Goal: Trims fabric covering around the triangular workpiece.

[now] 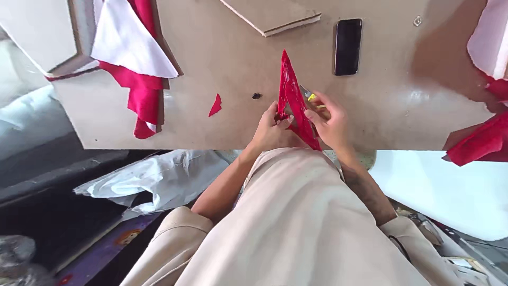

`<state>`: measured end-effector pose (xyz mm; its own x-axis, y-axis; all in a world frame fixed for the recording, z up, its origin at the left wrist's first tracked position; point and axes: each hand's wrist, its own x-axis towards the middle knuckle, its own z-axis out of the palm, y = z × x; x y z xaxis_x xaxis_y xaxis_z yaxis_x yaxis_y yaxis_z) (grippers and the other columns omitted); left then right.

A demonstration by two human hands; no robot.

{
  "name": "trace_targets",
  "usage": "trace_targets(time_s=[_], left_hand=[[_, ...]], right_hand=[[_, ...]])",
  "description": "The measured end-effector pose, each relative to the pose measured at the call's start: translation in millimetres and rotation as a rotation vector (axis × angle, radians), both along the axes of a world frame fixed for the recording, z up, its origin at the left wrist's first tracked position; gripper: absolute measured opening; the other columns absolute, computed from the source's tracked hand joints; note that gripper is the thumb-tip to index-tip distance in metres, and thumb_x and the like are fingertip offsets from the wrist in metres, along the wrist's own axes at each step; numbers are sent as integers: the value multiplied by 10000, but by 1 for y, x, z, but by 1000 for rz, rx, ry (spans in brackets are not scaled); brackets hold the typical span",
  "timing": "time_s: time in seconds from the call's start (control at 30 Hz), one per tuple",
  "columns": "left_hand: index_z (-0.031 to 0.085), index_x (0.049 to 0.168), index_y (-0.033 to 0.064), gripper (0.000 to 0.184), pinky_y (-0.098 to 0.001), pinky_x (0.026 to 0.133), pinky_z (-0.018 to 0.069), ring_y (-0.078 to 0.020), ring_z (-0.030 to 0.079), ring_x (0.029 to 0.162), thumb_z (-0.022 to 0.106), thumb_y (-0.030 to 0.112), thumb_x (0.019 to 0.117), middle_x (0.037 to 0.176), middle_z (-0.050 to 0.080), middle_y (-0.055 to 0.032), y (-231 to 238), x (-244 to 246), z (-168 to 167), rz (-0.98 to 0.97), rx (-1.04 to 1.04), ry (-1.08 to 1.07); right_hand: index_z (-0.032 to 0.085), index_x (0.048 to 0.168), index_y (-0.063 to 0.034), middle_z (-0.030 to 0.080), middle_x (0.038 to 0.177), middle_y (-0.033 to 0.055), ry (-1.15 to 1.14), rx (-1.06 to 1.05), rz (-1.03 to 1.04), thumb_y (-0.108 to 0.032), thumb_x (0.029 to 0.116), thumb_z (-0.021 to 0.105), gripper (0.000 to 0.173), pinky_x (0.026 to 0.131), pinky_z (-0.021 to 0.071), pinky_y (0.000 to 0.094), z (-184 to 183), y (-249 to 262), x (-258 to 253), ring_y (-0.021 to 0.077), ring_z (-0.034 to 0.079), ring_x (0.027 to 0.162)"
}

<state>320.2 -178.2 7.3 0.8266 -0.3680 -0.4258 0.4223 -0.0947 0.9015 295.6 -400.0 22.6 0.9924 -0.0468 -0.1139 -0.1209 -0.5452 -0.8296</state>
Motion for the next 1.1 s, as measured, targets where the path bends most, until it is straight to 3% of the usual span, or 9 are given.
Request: trace_targets(time_s=[0.13,0.3,0.4,0.53,0.63,0.73,0.8,0.9,1.1], left_hand=[[439,1437,49,486,-475,886,641,-264,730,1013,636,64,993,1147,704,-131,-17,-9,36,25,-56,-25],[363,1478,8,516,-486,860,658,-301,733,1013,584,14,1012,1174,680,-171,-26,-23,76,-88,-105,-25],[384,1441,5,445,-512,770,667,-343,744,929,539,-12,1024,1131,684,-197,-30,-26,86,-129,-204,58],[382,1425,-8,435,-489,740,668,-318,746,891,533,-14,1017,1107,686,-184,-37,-33,92,-162,-176,68],[405,1400,-46,455,-445,754,669,-268,740,925,593,9,989,1117,682,-160,-52,-42,101,-196,-28,-56],[390,1436,-66,547,-427,914,633,-234,705,1072,652,67,975,1206,667,-152,-63,-56,107,-275,25,-182],[412,1437,-49,578,-422,969,604,-216,697,1098,695,140,970,1215,686,-122,-68,-66,118,-264,14,-191],[559,1283,-27,451,-370,854,641,-155,740,931,725,235,955,1039,747,-60,-95,-83,124,-133,143,-253],[654,1198,37,487,-350,805,637,-102,733,856,721,438,929,960,750,-24,-98,-103,120,-232,475,-362]], right_hand=[[701,931,-45,700,863,38,-110,276,-66,-173,948,750,138,639,597,267,33,7,10,93,677,733],[668,987,-50,642,792,38,-121,133,-89,-144,1028,605,121,591,546,267,64,0,-10,96,617,658],[645,977,-74,595,728,41,71,356,-173,-190,1073,531,188,496,481,282,70,-5,-25,121,558,569],[661,1043,-78,637,797,41,115,557,-311,-278,1077,543,235,562,524,301,71,-13,-45,131,602,638],[673,1170,-75,717,971,27,-49,593,-203,-313,978,699,307,720,616,322,81,-36,-59,128,698,839],[730,995,-81,739,899,10,-113,517,-267,-238,898,804,198,708,618,307,88,-41,-74,102,703,786],[740,964,-62,739,898,19,-125,446,-292,-237,932,754,179,778,602,298,89,-39,-85,82,698,825],[740,1039,7,748,982,110,-125,355,-261,-114,962,656,167,890,586,366,83,-38,-104,163,716,939],[613,1085,66,650,963,191,-83,356,-216,89,843,626,244,831,562,429,79,-29,-133,286,659,906]])
